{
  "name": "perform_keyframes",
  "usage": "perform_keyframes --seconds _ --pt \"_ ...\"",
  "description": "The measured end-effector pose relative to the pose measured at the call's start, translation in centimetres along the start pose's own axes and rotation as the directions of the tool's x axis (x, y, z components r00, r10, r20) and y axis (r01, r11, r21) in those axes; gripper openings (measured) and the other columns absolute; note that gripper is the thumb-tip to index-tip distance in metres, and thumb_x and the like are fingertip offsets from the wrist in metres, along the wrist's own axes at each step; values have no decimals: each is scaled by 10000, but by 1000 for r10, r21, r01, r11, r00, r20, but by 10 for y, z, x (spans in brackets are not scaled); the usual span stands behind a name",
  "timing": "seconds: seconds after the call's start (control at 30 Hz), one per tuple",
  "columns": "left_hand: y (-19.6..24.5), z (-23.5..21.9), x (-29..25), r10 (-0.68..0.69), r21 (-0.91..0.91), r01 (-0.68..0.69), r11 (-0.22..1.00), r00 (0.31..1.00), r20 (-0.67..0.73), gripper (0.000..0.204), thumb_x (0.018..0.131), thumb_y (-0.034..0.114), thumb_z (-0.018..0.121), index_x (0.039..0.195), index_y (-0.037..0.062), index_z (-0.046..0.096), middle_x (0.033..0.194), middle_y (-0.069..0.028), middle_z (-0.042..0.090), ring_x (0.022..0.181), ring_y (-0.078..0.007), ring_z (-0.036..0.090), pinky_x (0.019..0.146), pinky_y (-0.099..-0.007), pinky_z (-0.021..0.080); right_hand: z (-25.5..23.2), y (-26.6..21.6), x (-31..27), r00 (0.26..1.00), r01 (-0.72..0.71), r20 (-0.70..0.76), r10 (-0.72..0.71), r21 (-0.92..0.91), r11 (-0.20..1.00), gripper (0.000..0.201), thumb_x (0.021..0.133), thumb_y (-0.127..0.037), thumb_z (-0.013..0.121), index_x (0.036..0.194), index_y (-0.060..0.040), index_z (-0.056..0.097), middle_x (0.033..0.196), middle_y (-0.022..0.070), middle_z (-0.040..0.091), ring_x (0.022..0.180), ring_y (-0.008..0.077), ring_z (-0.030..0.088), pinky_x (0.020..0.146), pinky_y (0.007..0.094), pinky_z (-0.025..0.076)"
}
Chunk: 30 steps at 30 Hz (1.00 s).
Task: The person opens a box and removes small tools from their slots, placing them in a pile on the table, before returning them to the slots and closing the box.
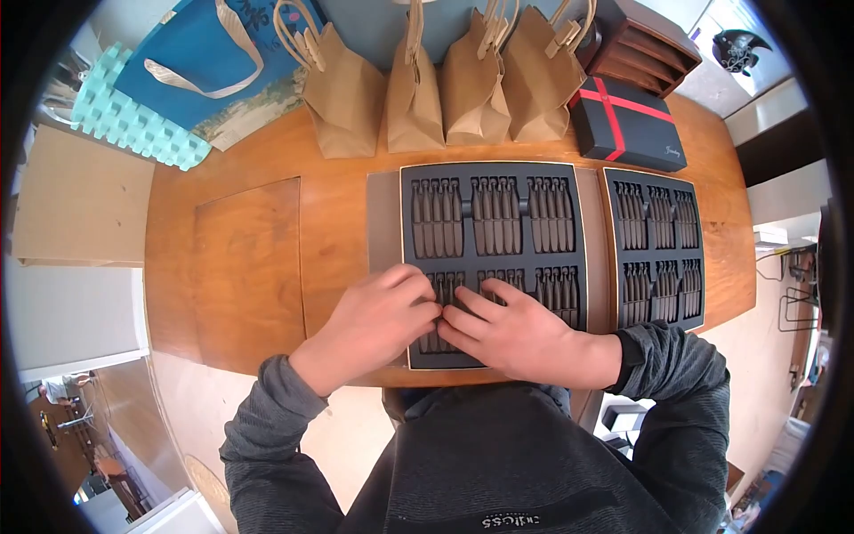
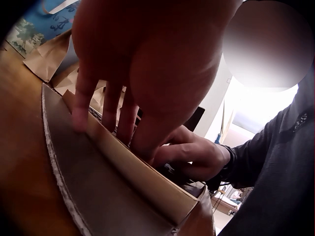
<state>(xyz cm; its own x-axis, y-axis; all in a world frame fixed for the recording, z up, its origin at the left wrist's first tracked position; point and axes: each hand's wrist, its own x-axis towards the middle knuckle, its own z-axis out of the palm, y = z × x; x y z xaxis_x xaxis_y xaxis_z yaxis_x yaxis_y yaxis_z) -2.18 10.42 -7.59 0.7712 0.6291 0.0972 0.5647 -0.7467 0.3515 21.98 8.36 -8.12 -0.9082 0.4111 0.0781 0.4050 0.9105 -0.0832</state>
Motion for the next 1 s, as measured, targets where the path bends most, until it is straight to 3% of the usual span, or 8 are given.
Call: perform_keyframes --seconds 0.13,0.23,0.4,0.5,0.63,0.77,0.83,1.0 --pt "-2 5 -3 -32 -124 24 992 997 -64 174 769 164 786 922 111 724 1004 7 645 1039 -225 612 800 -334 550 3 16 -8 993 50 -119 -22 241 969 465 801 -141 610 1252 -31 623 1290 97 588 1267 275 531 1052 405 448" --pt "-5 10 -8 -20 -184 -5 983 991 -136 172 773 123 788 928 97 719 1027 -8 664 1014 -244 623 810 -350 546 -10 16 -26 988 13 -146 42 357 934 485 769 -87 618 1248 -16 629 1322 109 590 1296 289 533 1046 396 474" --pt "-9 10 -18 -97 -275 31 961 969 -228 144 815 73 766 949 64 713 1000 -56 690 952 -282 645 811 -368 537 -23 32 -70 966 -183 -130 222 257 949 485 723 -7 640 1208 2 648 1296 128 613 1287 330 551 1024 431 502" --pt "-10 7 -27 -284 -294 210 932 930 -234 129 840 52 743 964 50 710 984 -74 691 944 -296 649 811 -367 531 -27 36 -105 912 -332 -159 378 255 908 479 705 25 646 1184 11 655 1272 142 626 1256 349 572 1006 443 512" --pt "-8 9 -29 -322 -272 248 930 905 -277 125 853 31 719 977 44 706 1006 -87 688 943 -300 651 812 -374 530 -20 26 -124 850 -418 -218 479 271 867 462 705 46 658 1167 16 661 1261 160 631 1223 360 596 986 443 525" --pt "11 13 -21 -226 -195 169 966 919 -322 140 842 20 707 980 47 706 1024 -89 680 955 -308 652 815 -388 534 -16 9 -124 858 -392 -223 464 301 869 426 736 21 697 1160 13 669 1263 154 635 1230 347 599 1003 437 525" --pt "20 22 -16 -158 -185 99 978 927 -341 149 830 32 705 978 53 708 1025 -78 676 957 -299 652 808 -397 538 -11 4 -122 898 -328 -213 386 264 907 410 776 -58 718 1178 10 670 1292 142 631 1251 327 590 1050 448 494" --pt "45 31 7 4 -88 -23 996 979 -206 249 809 65 724 1054 40 696 1119 -76 660 1071 -287 622 871 -405 525 -8 3 -109 957 -217 -155 244 177 960 452 844 -181 704 1251 5 641 1358 138 597 1324 300 531 1134 455 405"
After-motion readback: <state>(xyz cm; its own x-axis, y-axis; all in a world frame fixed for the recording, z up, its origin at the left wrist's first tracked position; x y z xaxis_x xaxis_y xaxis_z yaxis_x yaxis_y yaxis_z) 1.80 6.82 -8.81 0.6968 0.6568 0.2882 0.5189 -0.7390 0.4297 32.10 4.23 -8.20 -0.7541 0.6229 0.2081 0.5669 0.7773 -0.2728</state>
